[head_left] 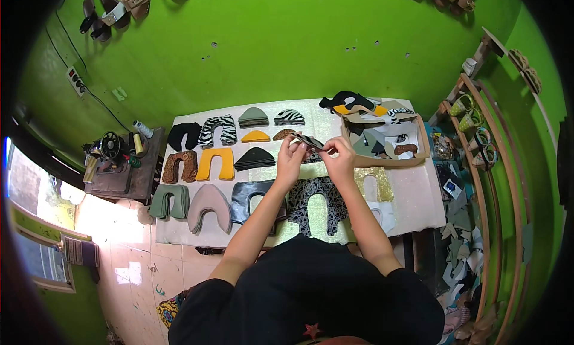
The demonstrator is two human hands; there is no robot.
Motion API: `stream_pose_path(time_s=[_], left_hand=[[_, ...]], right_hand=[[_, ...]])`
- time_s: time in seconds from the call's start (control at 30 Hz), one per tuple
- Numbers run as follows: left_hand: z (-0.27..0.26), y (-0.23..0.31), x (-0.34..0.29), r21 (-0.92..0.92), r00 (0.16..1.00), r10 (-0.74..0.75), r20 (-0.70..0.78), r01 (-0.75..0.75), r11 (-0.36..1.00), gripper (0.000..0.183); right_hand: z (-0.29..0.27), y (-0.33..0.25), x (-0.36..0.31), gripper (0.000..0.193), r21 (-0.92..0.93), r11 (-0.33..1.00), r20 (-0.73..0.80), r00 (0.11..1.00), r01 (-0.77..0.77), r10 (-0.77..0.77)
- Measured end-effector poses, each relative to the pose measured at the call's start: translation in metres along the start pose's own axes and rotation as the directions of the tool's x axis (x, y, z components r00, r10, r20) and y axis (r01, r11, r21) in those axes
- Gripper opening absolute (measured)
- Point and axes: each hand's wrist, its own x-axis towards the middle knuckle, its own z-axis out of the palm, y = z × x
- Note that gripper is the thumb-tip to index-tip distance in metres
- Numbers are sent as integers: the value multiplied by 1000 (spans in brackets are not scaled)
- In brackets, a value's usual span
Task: Organizing and laying out various shoe material components on a workbench.
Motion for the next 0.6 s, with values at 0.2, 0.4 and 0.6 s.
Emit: stream_pose_path(time_s=[0.2, 0.4, 0.6], left_hand=[[-9, 16, -2, -38, 992, -120, 49, 122, 992, 34], [-8, 26, -3, -106, 983, -135, 124, 148, 983, 32], [-19, 17, 2, -78, 979, -167, 118, 177, 981, 39]], right_hand=[[13, -17, -4, 16, -121, 961, -23, 967, 248, -252], [15, -17, -8, 20, -191, 928, 142, 944, 321, -298], [14, -18, -8, 21, -102, 971, 94, 974, 214, -205]])
